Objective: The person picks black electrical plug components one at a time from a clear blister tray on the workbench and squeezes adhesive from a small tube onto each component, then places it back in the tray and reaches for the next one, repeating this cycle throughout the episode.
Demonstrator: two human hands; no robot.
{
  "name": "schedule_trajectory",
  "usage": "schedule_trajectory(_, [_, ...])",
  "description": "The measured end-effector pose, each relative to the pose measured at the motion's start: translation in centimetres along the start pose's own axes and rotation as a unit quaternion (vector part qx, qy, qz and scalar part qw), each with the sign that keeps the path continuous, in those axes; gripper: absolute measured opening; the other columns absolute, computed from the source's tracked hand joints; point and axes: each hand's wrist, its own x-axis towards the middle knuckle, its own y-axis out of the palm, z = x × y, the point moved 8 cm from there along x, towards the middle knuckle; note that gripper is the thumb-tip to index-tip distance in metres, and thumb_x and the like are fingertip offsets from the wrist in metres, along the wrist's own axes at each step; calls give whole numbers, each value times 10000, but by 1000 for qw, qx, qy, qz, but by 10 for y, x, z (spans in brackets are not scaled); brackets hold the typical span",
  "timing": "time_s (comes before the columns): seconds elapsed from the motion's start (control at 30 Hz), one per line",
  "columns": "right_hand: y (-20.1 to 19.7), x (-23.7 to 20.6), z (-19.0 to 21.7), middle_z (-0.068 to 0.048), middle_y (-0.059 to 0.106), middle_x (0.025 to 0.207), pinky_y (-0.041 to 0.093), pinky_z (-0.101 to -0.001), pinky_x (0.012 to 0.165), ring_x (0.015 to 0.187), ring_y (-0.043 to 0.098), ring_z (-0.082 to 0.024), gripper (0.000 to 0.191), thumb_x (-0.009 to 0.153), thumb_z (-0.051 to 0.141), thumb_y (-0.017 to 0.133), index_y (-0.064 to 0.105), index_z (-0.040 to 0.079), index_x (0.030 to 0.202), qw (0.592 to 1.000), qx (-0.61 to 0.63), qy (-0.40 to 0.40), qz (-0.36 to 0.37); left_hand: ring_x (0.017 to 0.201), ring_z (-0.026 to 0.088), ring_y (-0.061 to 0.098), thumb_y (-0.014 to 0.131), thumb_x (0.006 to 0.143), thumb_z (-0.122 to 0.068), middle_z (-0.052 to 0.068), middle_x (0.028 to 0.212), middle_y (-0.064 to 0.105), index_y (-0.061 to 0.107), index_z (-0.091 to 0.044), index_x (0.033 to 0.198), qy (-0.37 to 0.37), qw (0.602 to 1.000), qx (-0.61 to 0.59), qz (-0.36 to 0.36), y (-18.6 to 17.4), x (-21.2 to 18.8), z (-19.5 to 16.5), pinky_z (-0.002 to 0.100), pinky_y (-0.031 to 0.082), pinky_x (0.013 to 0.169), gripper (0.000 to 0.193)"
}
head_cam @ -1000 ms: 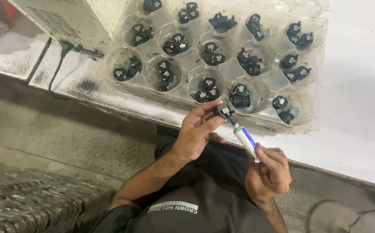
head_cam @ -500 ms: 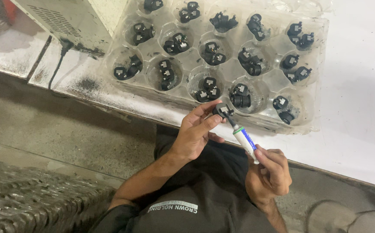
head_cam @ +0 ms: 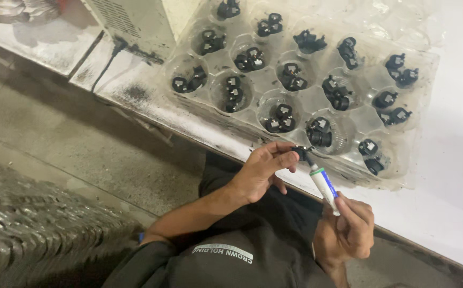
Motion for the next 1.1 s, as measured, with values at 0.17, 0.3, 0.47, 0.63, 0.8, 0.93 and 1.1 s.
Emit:
schedule_trajectory(0.17, [1, -14, -5, -205, 628, 1180, 557, -340, 961, 1028, 634, -259, 248, 1030, -193, 719, 612, -54, 1205, 996, 58, 54, -47, 896, 88, 640, 795, 914, -246, 3, 1033, 645, 610, -61, 1280, 26, 1000, -8, 17, 0, -11, -13, 251, 547, 478, 450])
schedule_trajectory(0.3, [-1, -16, -1, -234, 604, 1232, 577, -349, 970, 1079, 665, -294, 203, 1105, -148, 658, 533, -44, 1226, 994, 64, 68, -63, 857, 71, 624, 794, 926, -250, -1, 1020, 633, 619, -59, 1276, 35, 999, -10, 21, -1, -19, -24, 229, 518, 457, 435])
schedule_trajectory(0.47, [0, -28, -10, -263, 650, 1256, 602, -328, 927, 1038, 711, -281, 154, 1196, -48, 548, 468, -27, 1326, 981, 89, 162, -55, 828, 55, 614, 799, 921, -268, -5, 1000, 643, 631, -46, 1251, 34, 999, -7, 17, -1, -27, -30, 226, 512, 443, 431])
schedule_trajectory(0.63, [-7, -45, -56, -248, 645, 1226, 621, -341, 968, 1051, 685, -284, 230, 1187, -24, 570, 458, -29, 1389, 943, 197, 243, -115, 791, 50, 614, 807, 899, -301, -13, 965, 657, 629, -32, 1243, 27, 1000, -6, 8, -5, -34, -32, 216, 508, 435, 471])
schedule_trajectory(0.8, [-13, -61, -103, -215, 592, 1291, 597, -333, 896, 1044, 643, -268, 412, 1145, 29, 673, 404, 1, 1457, 927, 270, 237, -112, 782, 54, 617, 818, 904, -311, -10, 942, 638, 629, -15, 1214, 26, 1000, -4, 0, -7, -35, -28, 216, 502, 426, 469])
schedule_trajectory(0.93, [-19, -70, -134, -191, 605, 1286, 585, -309, 797, 1065, 668, -237, 568, 1139, 173, 696, 340, 58, 1566, 918, 247, 306, -45, 781, 51, 618, 816, 904, -323, -21, 948, 635, 630, -24, 1206, 28, 1000, -3, 2, -8, -35, -27, 209, 500, 428, 464])
schedule_trajectory(1.1, [-7, -80, -149, -190, 606, 1194, 567, -305, 888, 962, 630, -227, 552, 1159, 266, 705, 363, 0, 1501, 942, 243, 224, -60, 775, 47, 611, 821, 902, -324, -32, 939, 628, 638, -35, 1184, 28, 1000, -5, 3, -8, -36, -26, 213, 490, 414, 444])
